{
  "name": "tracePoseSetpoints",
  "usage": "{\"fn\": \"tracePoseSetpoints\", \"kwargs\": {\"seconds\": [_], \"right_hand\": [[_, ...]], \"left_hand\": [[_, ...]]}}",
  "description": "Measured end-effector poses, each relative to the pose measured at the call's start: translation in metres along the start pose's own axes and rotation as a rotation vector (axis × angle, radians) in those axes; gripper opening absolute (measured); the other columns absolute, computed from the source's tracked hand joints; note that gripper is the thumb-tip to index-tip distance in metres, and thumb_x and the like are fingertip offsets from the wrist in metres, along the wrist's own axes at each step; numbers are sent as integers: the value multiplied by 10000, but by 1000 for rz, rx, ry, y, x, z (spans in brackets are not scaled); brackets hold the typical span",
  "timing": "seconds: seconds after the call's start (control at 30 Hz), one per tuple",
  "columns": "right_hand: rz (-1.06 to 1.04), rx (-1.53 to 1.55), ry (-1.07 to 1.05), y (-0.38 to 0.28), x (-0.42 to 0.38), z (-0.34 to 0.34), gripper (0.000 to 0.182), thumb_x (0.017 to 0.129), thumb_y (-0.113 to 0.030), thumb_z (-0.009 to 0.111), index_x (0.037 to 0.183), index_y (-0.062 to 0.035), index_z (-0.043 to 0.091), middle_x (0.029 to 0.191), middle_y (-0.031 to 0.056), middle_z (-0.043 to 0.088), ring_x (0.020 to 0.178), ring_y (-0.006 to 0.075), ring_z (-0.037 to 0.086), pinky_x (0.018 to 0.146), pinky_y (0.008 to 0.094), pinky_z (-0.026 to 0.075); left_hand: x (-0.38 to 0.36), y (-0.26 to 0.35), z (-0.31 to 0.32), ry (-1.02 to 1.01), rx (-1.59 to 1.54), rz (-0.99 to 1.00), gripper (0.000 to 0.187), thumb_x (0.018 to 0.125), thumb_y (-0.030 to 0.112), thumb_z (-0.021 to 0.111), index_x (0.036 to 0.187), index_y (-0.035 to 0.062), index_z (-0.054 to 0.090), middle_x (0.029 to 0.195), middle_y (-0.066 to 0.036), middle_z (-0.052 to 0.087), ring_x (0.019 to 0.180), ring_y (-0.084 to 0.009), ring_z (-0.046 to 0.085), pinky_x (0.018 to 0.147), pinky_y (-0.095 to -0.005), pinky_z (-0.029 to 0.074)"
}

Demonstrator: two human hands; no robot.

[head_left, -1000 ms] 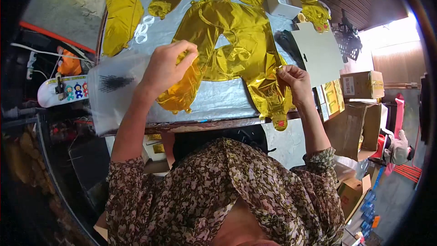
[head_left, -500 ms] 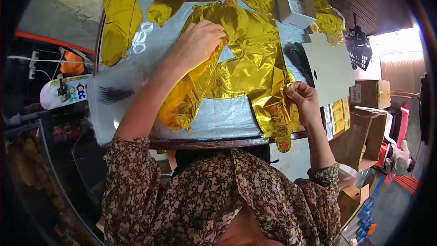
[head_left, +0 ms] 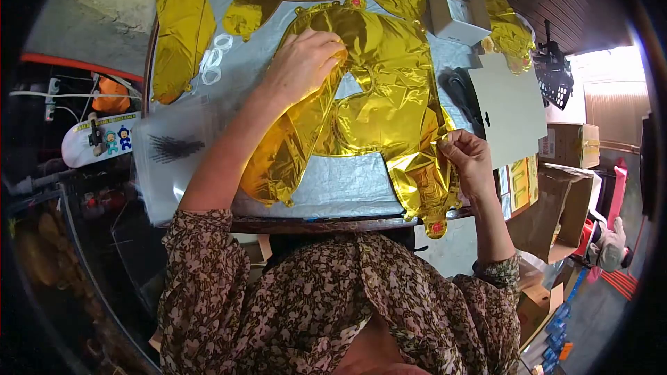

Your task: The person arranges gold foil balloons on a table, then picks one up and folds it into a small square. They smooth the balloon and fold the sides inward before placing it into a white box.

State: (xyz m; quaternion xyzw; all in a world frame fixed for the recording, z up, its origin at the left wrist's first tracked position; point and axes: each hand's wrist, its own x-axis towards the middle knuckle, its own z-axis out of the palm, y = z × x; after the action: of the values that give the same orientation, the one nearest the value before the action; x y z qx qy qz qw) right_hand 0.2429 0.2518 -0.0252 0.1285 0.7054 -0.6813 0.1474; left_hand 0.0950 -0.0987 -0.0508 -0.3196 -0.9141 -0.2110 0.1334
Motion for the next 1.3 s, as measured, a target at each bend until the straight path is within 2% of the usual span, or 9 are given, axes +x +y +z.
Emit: {"fn": "tracePoseSetpoints", "kwargs": {"seconds": [0.13,0.2,0.3,0.43,0.53,0.83,1.0,1.1,1.3], "right_hand": [[-89,-32,8,-3,-3,0,112,976,-75,723,936,15,669,781,16,679,705,91,629,668,251,503],[-260,-637,89,-30,-15,5,193,960,-130,753,997,43,677,825,82,717,788,131,700,695,280,541],[-503,-1220,332,-43,-19,17,285,915,-159,782,1141,-13,688,1076,136,748,906,314,746,773,388,588],[-799,-1190,81,-46,12,33,521,925,-110,719,1417,-41,564,1511,172,530,1374,378,525,1116,449,455],[-887,-1252,-54,-28,40,44,570,942,-148,681,1475,-49,501,1555,194,466,1438,403,439,1200,524,346],[-846,-1239,-134,-10,54,42,561,945,-165,689,1463,-40,514,1533,186,485,1437,386,437,1209,503,334],[-803,-1274,-134,-15,50,43,553,949,-162,690,1461,-48,516,1544,160,482,1457,355,427,1208,551,312],[-781,-1222,-117,-14,50,42,555,943,-160,702,1457,-54,522,1553,153,474,1465,362,416,1207,579,297],[-761,-1176,140,-20,13,25,655,919,-109,714,1494,31,433,1426,253,558,1289,418,561,1065,445,484]], "left_hand": [[-1,-1,2,-3,-22,-28,253,958,175,660,1166,59,745,1264,-45,686,1163,-253,610,1014,-402,481],[-1,-1,3,8,-36,-24,257,956,167,656,1172,57,743,1266,-56,693,1147,-267,620,999,-413,494],[2,-3,2,24,-34,22,256,953,162,656,1168,53,741,1258,-72,701,1134,-281,629,985,-430,505],[4,-2,2,31,-78,39,229,946,147,663,1129,30,737,1233,-102,705,1117,-309,637,969,-420,517],[5,-2,2,58,-85,51,222,943,141,670,1120,22,736,1218,-111,710,1098,-324,643,951,-412,527],[21,1,-1,103,-145,120,237,968,166,672,1135,6,726,1214,-139,722,1087,-346,665,955,-411,532],[41,27,17,65,-192,141,241,968,213,666,1082,16,746,1115,-100,722,1060,-308,647,961,-391,538],[40,23,28,0,-148,120,267,958,214,696,1144,26,737,1192,-107,720,1105,-300,644,980,-393,534],[33,20,36,44,-136,97,288,951,243,711,1160,48,739,1221,-75,705,1105,-273,635,994,-382,529]]}}
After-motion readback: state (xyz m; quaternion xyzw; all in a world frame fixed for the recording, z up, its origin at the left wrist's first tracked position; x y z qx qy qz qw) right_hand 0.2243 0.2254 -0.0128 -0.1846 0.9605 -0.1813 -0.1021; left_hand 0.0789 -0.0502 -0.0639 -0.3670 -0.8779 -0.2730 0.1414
